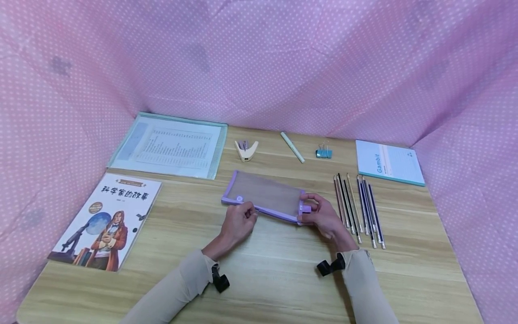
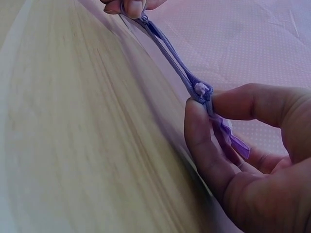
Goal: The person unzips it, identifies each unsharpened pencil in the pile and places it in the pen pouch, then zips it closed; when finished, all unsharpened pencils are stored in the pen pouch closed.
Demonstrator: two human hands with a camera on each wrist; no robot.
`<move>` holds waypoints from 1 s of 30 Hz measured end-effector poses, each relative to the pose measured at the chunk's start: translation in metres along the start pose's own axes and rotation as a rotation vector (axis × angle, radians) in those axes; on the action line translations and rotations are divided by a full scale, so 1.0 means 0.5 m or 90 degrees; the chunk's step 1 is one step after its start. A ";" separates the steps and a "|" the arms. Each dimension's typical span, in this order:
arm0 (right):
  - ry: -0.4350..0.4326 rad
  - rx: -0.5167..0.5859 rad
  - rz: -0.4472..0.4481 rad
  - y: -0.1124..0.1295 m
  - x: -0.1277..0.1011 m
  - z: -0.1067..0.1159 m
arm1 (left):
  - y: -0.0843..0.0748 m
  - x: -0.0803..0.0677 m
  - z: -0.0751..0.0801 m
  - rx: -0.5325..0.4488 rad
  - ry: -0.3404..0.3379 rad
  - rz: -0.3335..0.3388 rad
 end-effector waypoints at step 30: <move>0.000 -0.021 0.000 0.004 -0.001 0.014 | 0.028 -0.001 0.051 0.027 -0.031 0.020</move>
Point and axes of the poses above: each hand's wrist, its own x-axis towards the middle knuckle, its own z-axis out of the back of the hand, y = z × x, the point moved 6 cm from there along x, towards the middle knuckle, and after that the axes turned 6 degrees about -z, right-handed, at the moved point
